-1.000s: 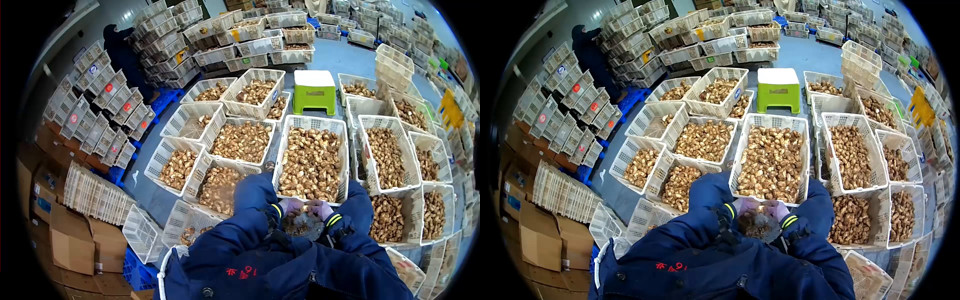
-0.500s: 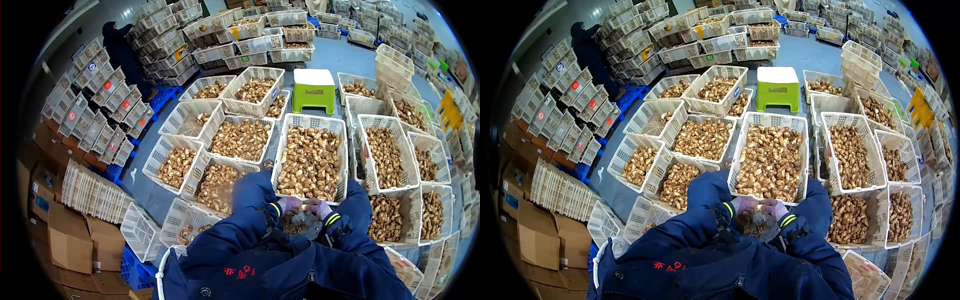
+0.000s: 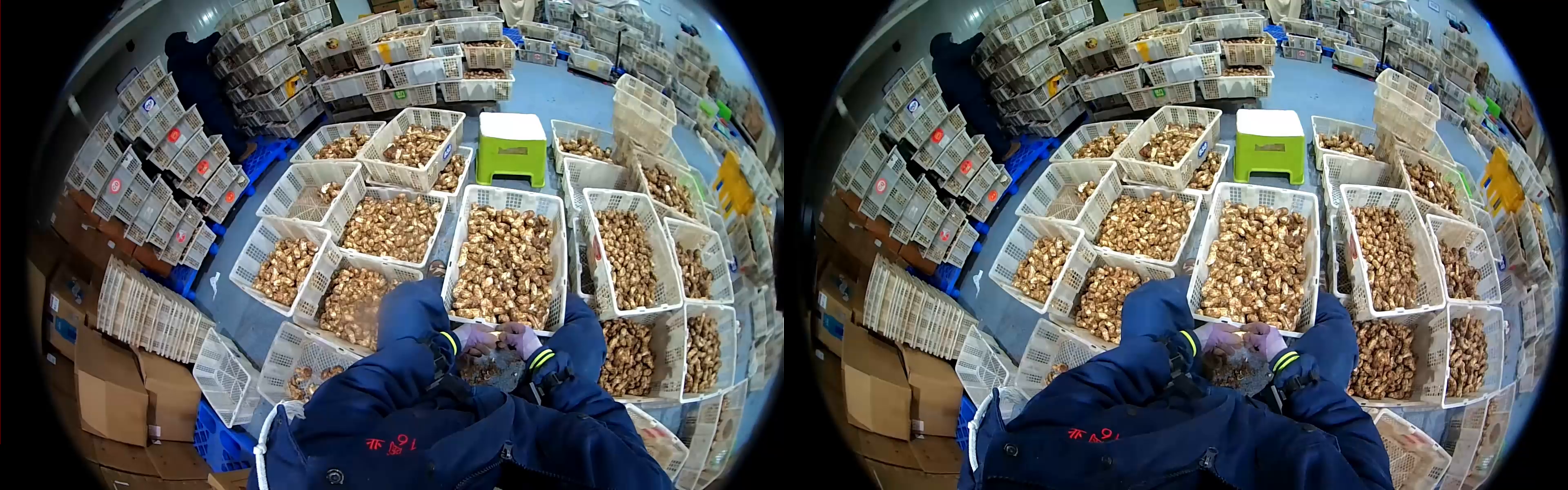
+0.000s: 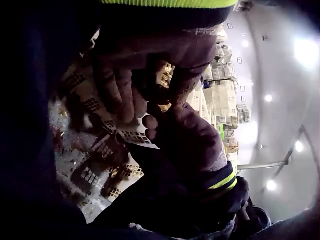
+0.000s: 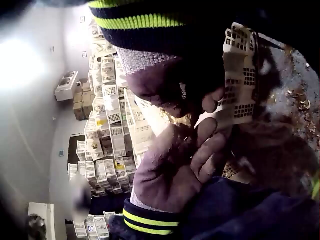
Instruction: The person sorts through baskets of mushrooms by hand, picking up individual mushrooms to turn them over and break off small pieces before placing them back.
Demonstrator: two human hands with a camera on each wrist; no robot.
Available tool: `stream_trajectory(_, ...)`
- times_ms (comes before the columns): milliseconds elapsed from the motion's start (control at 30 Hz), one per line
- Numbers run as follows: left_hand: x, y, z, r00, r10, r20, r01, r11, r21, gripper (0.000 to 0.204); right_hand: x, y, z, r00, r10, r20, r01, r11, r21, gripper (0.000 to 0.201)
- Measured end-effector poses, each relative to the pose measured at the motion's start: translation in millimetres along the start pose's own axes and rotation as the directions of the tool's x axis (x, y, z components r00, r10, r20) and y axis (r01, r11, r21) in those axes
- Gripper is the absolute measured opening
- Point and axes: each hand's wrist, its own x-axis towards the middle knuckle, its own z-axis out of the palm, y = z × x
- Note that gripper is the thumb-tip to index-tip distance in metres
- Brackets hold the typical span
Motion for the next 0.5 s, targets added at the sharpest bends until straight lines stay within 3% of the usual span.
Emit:
stream_trajectory(100, 2.4, -1.8, -5.4, 0.997, 0.046, -0.062, -0.027, 0.960, 0.277, 0.020, 0.5, -0.3, 0.6, 1.000, -0.029, -0.006, 0.028, 0.993, -0.117, 0.027)
stream_trajectory(200, 8.3, -7.4, -17.2, 0.994, 0.037, -0.105, -0.008, 0.964, 0.265, 0.019, -1.8, -2.0, 1.0, 0.998, 0.056, 0.008, -0.054, 0.985, -0.166, 0.026)
stream_trajectory(300, -10.0, 0.2, 19.1, 0.937, 0.111, -0.331, 0.040, 0.907, 0.418, 0.019, -14.8, -20.8, 9.9, 0.993, 0.120, 0.004, -0.115, 0.967, -0.229, 0.024)
stream_trajectory(333, -4.1, 1.5, 4.7, 0.954, 0.019, -0.299, 0.087, 0.936, 0.340, 0.025, -16.4, -24.2, 9.8, 0.991, 0.136, -0.004, -0.132, 0.957, -0.258, 0.024)
stream_trajectory(400, -6.3, 0.7, 3.6, 0.942, 0.054, -0.332, 0.068, 0.936, 0.346, 0.026, -16.8, -22.5, 9.0, 0.988, 0.153, 0.007, -0.148, 0.967, -0.206, 0.022)
stream_trajectory(433, -5.8, -0.4, 7.5, 0.937, 0.059, -0.343, 0.068, 0.936, 0.347, 0.026, -10.9, -14.8, 2.9, 0.986, -0.136, 0.094, 0.166, 0.836, -0.523, 0.019)
stream_trajectory(467, -4.7, 7.3, 31.0, 0.907, 0.123, -0.403, 0.144, 0.809, 0.569, 0.027, -0.8, 2.2, -9.4, 0.900, -0.352, 0.257, 0.418, 0.528, -0.739, 0.017)
stream_trajectory(500, 27.2, -10.5, -24.5, 0.934, 0.132, -0.331, 0.065, 0.851, 0.522, 0.027, -1.2, -1.1, -9.7, 0.873, -0.363, 0.326, 0.454, 0.356, -0.817, 0.019)
